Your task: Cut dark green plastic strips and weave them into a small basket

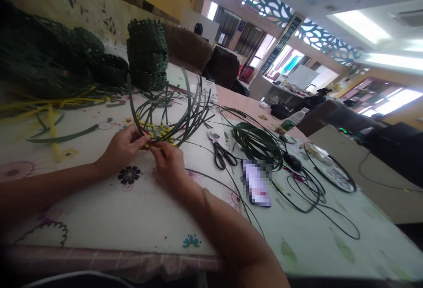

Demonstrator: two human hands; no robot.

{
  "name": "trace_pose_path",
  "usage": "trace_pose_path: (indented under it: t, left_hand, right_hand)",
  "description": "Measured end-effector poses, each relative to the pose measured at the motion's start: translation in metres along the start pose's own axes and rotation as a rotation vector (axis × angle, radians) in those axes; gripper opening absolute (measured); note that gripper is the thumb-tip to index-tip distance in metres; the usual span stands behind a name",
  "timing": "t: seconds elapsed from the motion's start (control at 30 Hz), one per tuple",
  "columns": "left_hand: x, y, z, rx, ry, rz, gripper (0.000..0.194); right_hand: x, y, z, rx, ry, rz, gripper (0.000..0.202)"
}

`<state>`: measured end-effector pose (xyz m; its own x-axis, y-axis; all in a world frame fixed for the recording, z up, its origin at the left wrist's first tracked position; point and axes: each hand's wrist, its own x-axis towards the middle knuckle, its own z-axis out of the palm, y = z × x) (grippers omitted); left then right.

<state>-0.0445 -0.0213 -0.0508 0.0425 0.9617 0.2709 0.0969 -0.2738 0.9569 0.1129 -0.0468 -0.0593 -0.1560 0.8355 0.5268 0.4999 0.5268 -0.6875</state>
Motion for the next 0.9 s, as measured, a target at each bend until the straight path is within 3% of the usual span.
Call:
trace_pose_path:
  t: [0.23,0.43,0.6,0.73,0.9]
  left_hand:
    - [-0.0044,0.0025,0.0026,0.046,-0.038,0.055,0.026]
    - [-0.0047,0.0075,0.0003,0.131,-0.051,0.056,0.025]
    - [-0.0012,0.0038,-0.0025,0.051,-0.113,0.014,0.027]
    - [0.0006,0.0031,-0.0039,0.026,-0.13,-0.032,0.029]
    - [0.0009,-0.0002,-0.0013,0.02,-0.06,-0.04,0.026]
  right_hand:
    - [-0.0022,0.0005,0.003,0.013,0.1,0.092,0.023]
    - [-0.0006,0.0001,0.004,0.394,0.086,0.345,0.014]
    - [0.0015,-0.0068,0.0021,0.729,0.105,0.499,0.017]
    - [0.0038,-0.0071,-0.0002,0.871,0.064,0.53,0.023]
    - [0.0048,-0.0042,0.0027,0.91,-0.022,0.468,0.022]
